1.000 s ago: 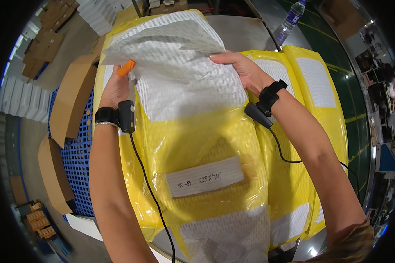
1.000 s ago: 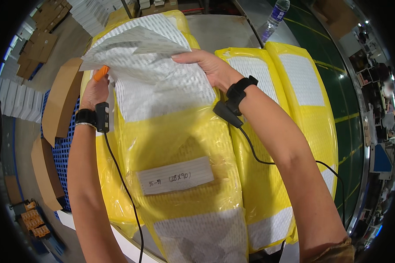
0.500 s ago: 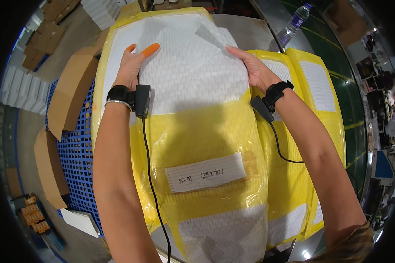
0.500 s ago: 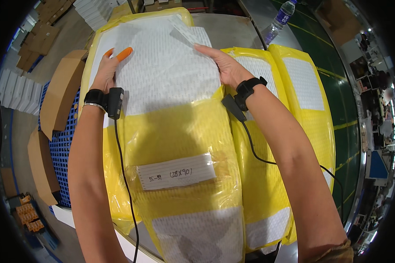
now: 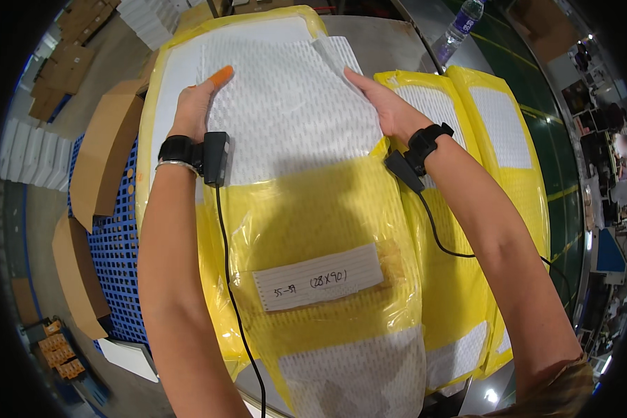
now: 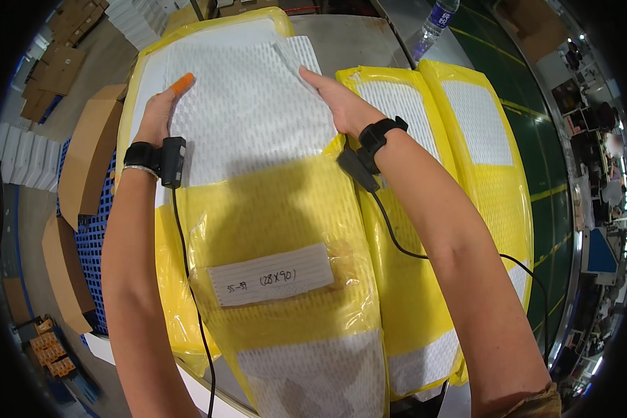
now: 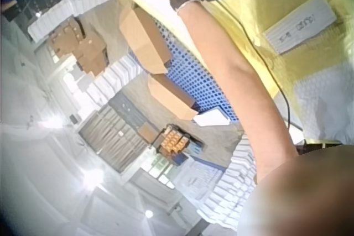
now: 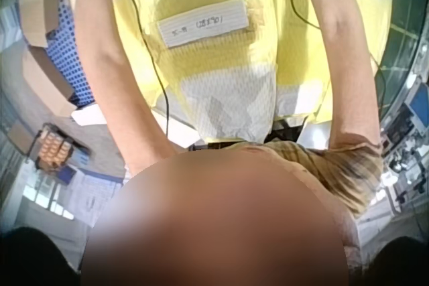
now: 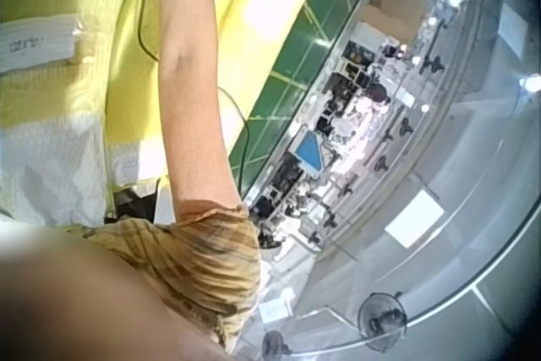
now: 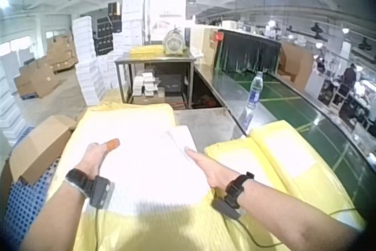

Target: Packing pairs of shoes into brand boxes with wrapping paper and then organizing larger shipment packages.

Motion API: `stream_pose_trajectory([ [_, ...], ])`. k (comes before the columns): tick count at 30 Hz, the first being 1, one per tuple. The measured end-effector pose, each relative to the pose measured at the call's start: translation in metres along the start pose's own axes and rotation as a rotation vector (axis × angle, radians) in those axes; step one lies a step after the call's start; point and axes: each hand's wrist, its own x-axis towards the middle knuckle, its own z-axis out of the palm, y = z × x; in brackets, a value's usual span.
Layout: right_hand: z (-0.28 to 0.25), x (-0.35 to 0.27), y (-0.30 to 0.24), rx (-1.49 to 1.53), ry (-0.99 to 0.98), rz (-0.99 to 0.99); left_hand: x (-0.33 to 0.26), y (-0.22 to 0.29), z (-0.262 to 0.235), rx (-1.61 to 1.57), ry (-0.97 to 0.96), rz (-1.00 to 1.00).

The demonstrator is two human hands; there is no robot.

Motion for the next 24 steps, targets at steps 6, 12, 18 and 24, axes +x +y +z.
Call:
stream_pose_trajectory([
  [6, 0.002, 0.007, 0.004, -0.124, 0.112, -0.072, 0.002, 0.016, -0.005, 0.451, 0.012, -0.003],
  [12, 0.042, -0.012, -0.012, -0.328, 0.08, -0.165, -0.08, 0.018, -0.002, -0.034, -0.175, -0.079],
  [18, 0.026, -0.002, -0.037, -0.085, -0.115, -0.438, -0.11, 0.004, 0.011, -0.286, -0.216, -0.121],
  [24, 0.029, -0.002, -0.039, 0.124, 0.049, -0.459, -0.073, 0.001, -0.004, -0.245, -0.253, -0.424],
])
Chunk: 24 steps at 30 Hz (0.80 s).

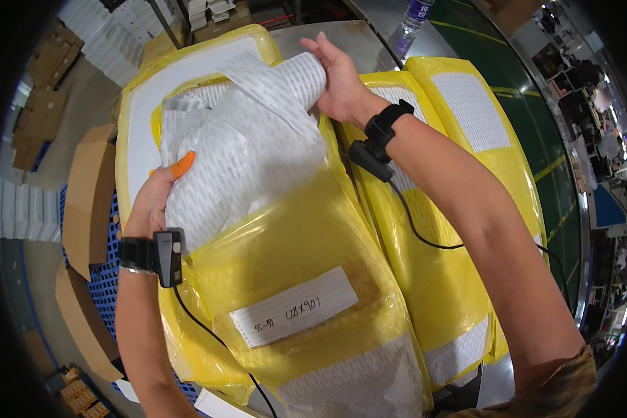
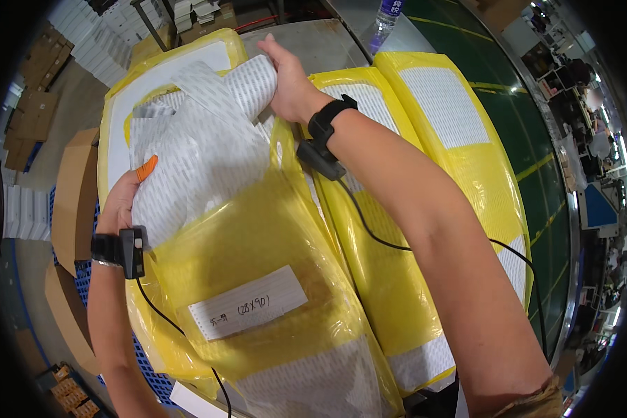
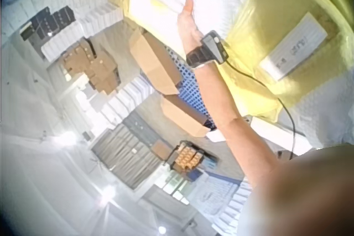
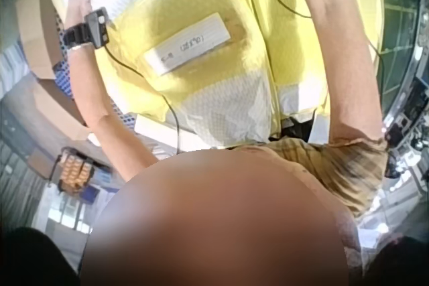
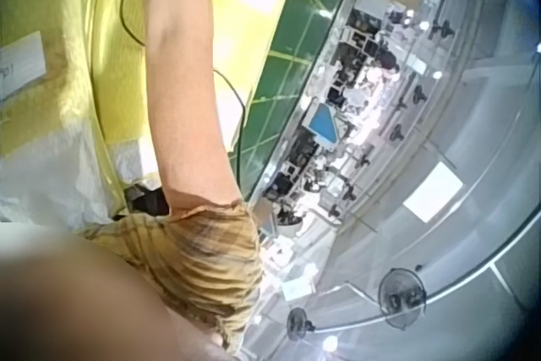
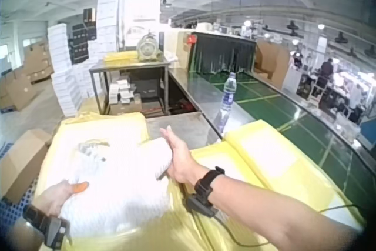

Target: Packing pairs of shoes into brand boxes with wrapping paper and then organizing larger shipment packages.

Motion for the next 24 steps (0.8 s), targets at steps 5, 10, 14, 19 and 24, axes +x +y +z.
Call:
stream_pose_trajectory([
  [5, 0.019, -0.003, 0.008, -0.397, -0.142, -0.144, 0.025, 0.02, -0.034, 0.221, 0.122, -0.046],
  [10, 0.027, 0.008, -0.001, -0.747, -0.11, -0.372, 0.042, 0.041, -0.022, 0.355, 0.223, -0.008],
  [14, 0.031, 0.02, 0.012, -0.908, -0.098, -0.374, 0.052, 0.041, -0.028, 0.204, 0.271, 0.078],
  [19, 0.05, 0.021, 0.045, -1.152, -0.128, -0.405, 0.054, 0.039, -0.047, 0.208, 0.165, 0.06],
  [24, 0.028, 0.051, 0.058, -1.448, 0.019, -0.503, 0.066, 0.039, -0.04, 0.389, 0.257, 0.024],
])
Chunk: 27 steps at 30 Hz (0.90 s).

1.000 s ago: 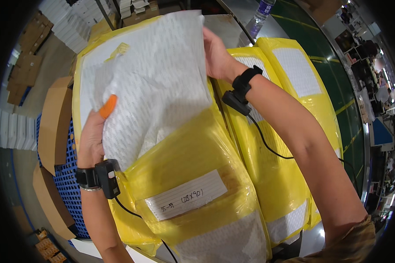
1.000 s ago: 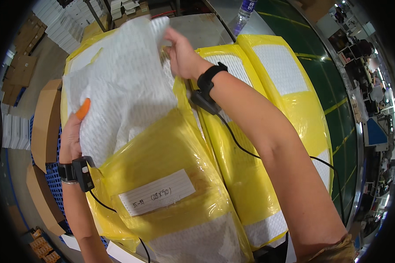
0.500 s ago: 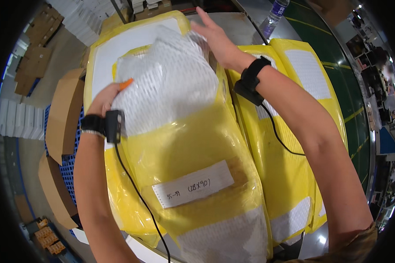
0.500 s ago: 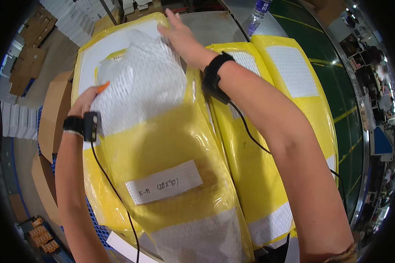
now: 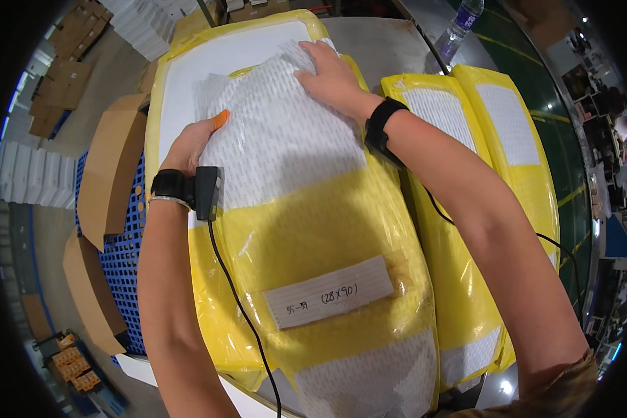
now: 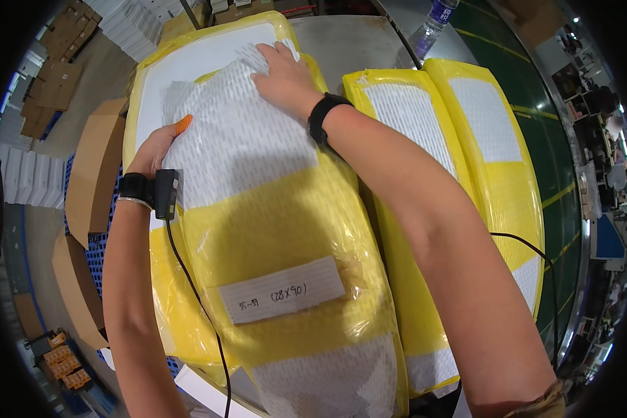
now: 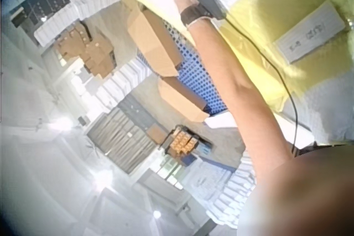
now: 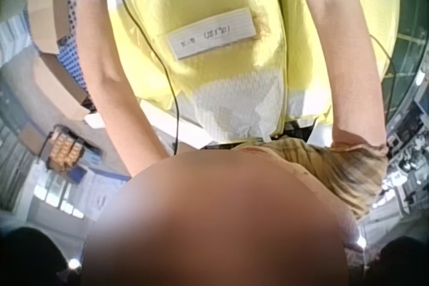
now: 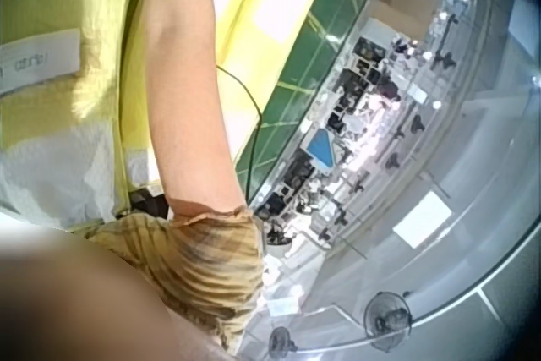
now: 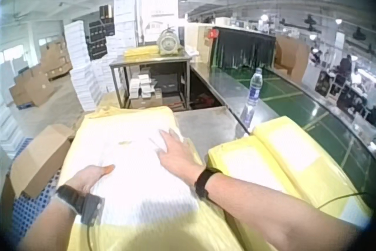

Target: Packing pairs of shoes into brand boxes with wrapping paper and then organizing larger shipment packages.

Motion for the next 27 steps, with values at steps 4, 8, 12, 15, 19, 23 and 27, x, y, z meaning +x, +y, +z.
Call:
stream_pose_trajectory([
  [4, 0.0, -0.002, -0.005, 0.085, -0.011, -0.055, 0.012, -0.004, -0.013, 0.062, 0.101, 0.092],
  [8, -0.031, -0.009, -0.008, -0.018, -0.08, 0.19, -0.002, -0.008, -0.001, 0.098, 0.2, 0.259],
  [12, -0.039, -0.01, -0.005, -0.203, -0.047, 0.093, 0.007, -0.015, -0.01, 0.058, 0.103, 0.3],
  [15, -0.047, 0.002, -0.005, -0.186, -0.213, 0.26, 0.013, -0.02, -0.017, -0.008, 0.04, 0.319],
  [19, -0.041, 0.011, 0.005, 0.298, -0.19, 0.369, -0.001, -0.02, -0.003, -0.021, 0.053, 0.322],
  [23, -0.036, 0.022, 0.0, 0.72, 0.085, 0.382, -0.028, -0.027, 0.014, 0.013, -0.026, 0.295],
  [27, -0.04, 0.024, -0.001, 0.828, 0.07, 0.396, -0.043, -0.018, 0.013, 0.03, -0.103, 0.292],
])
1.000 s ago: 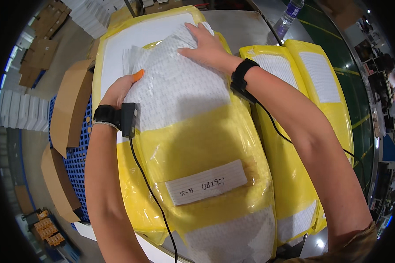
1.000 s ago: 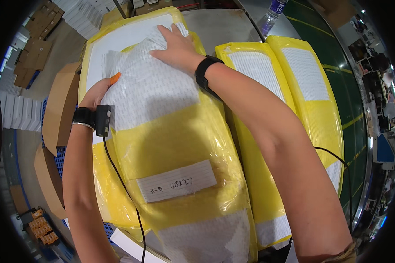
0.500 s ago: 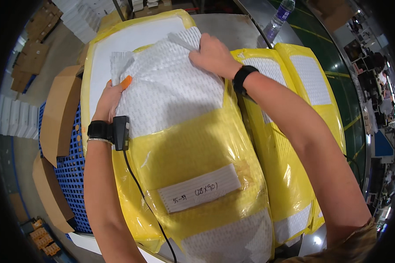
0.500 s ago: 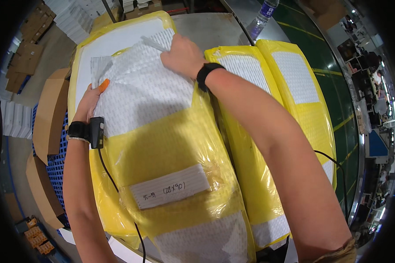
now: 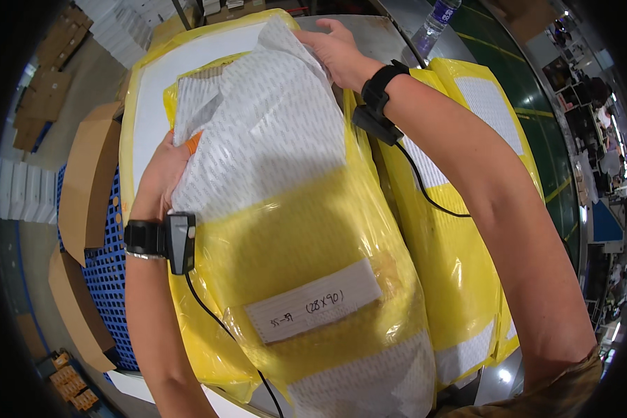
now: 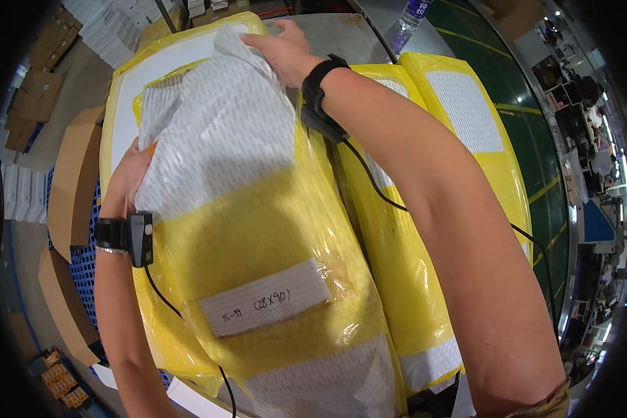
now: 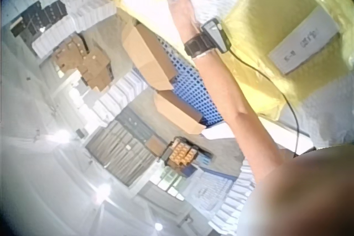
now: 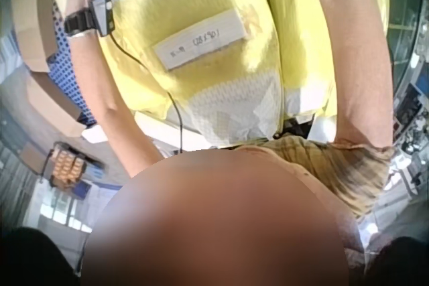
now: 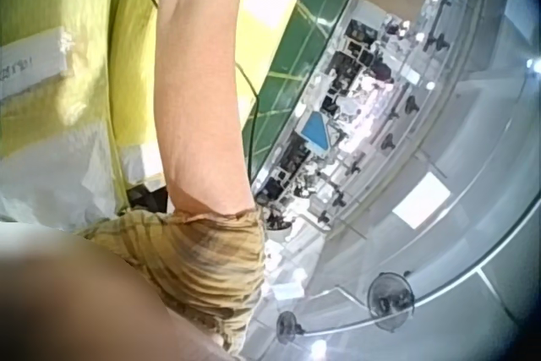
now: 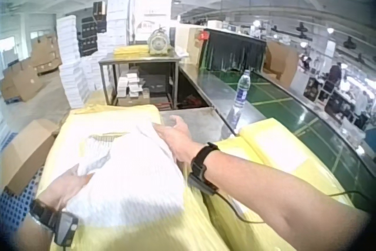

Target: Packing pairs of shoes into brand boxes with wrapping paper and then organizing larger shipment packages.

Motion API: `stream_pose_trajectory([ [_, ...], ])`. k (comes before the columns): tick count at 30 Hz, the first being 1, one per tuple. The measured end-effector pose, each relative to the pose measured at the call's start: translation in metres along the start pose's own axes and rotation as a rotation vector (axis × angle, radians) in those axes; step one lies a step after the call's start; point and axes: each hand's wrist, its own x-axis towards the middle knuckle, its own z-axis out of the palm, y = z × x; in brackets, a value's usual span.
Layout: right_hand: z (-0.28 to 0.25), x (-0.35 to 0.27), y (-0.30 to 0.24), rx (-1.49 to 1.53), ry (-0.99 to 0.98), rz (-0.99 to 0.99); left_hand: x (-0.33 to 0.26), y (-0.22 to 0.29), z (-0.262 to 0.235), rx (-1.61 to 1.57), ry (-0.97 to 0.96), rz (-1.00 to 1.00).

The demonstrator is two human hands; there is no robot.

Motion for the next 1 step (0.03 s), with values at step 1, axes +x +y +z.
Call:
stream_pose_trajectory([
  [1, -0.0051, -0.0013, -0.0023, -0.196, -0.045, -0.001, -0.0017, -0.0003, 0.0004, -0.002, 0.002, 0.0],
])
